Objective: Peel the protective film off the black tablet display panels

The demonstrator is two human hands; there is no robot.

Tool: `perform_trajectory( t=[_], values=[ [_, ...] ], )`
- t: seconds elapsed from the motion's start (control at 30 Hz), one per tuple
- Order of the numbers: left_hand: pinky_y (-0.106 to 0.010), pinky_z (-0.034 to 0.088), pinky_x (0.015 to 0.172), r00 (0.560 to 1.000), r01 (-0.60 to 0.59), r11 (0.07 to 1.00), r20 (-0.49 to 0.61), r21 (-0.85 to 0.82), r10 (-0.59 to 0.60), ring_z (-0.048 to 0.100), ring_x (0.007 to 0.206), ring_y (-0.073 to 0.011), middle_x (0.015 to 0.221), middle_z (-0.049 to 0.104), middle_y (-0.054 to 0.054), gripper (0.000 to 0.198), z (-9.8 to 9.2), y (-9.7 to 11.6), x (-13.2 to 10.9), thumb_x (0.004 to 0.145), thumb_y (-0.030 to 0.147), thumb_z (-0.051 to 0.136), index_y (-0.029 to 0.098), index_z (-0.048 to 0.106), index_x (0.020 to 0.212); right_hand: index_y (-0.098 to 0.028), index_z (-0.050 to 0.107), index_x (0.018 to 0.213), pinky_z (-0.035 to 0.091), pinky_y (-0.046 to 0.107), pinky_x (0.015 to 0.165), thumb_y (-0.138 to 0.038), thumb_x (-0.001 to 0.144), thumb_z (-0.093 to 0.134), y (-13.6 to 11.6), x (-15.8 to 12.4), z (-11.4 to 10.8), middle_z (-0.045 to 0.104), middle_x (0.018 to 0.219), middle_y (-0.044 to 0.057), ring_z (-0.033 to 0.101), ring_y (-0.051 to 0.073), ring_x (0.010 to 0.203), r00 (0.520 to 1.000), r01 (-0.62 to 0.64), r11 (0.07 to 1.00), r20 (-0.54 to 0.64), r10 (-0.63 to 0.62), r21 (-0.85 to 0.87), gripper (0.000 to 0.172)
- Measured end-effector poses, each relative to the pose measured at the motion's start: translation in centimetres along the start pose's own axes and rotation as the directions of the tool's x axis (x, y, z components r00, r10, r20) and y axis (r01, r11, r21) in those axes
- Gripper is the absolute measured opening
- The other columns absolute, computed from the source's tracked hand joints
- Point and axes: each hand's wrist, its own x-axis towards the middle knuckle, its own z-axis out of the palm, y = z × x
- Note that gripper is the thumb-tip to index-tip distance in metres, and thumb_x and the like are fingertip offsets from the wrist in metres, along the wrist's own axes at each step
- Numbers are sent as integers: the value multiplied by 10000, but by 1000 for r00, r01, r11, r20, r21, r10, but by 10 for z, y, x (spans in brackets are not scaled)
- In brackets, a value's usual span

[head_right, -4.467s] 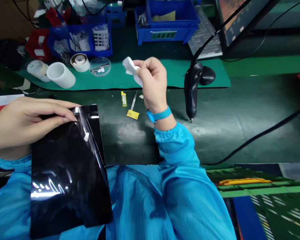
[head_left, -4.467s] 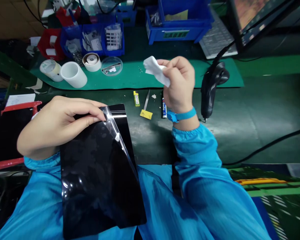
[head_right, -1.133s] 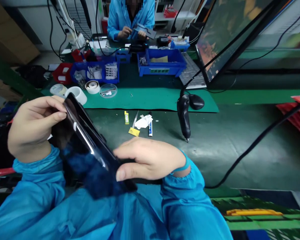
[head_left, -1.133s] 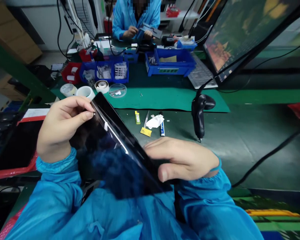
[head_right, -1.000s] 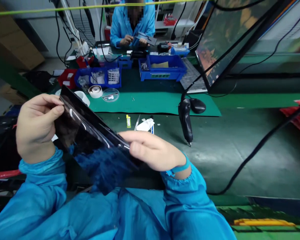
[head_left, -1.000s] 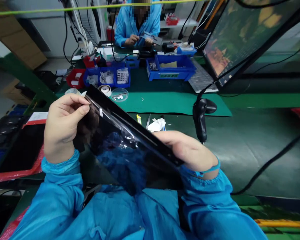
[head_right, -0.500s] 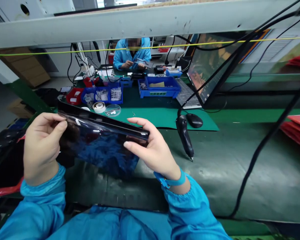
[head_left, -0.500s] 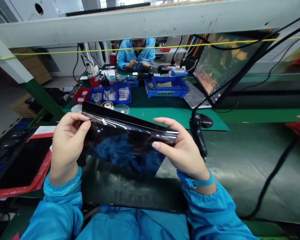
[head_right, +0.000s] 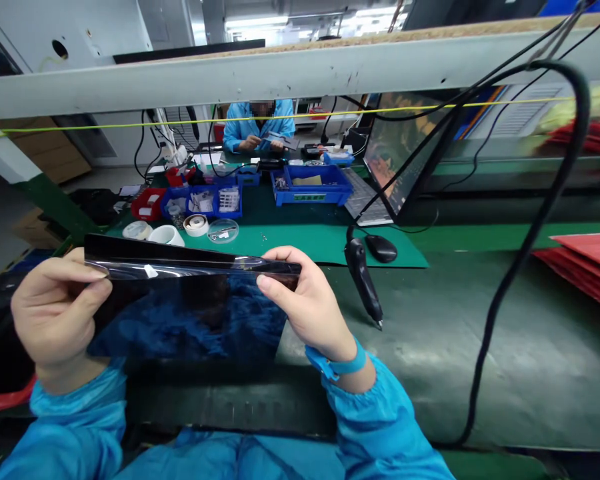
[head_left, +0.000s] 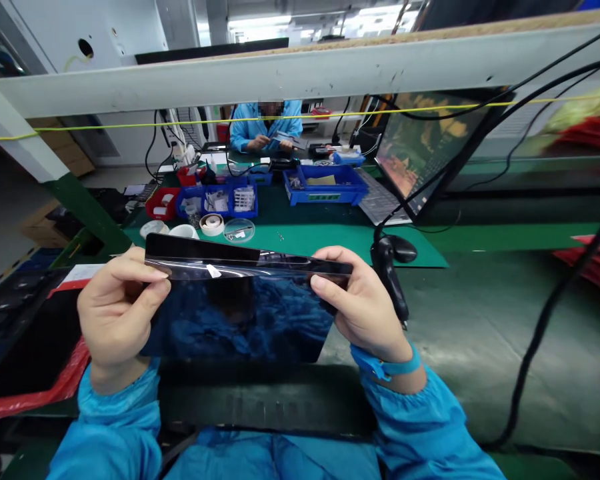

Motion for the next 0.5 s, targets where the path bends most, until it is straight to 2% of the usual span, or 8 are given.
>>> perform_trajectory(
  t=[0.3, 0.5],
  values=[
    [-265, 375, 615, 998, -65, 998, -18, -12, 64, 549, 759, -144, 778, 647, -18, 170, -1, -2, -1, 785, 21, 783, 152, 731, 880, -262, 698, 1073, 490, 253, 656, -438, 799, 902, 3, 0, -3, 626, 830, -21, 551, 118, 706, 1000, -21, 1000, 2, 21, -3, 385],
    [-278, 372, 596, 998, -44, 999, -38, 16, 45, 548, 722, -155, 751, 644, -24, 144, 1, -2, -1, 778, 81, 817, 178, 745, 855, -257, 684, 1072, 503, 278, 650, -489, 779, 900, 5, 1, -4, 639, 833, -9, 565, 145, 720, 999, -44, 998, -7, 44, -35, 431]
  ],
)
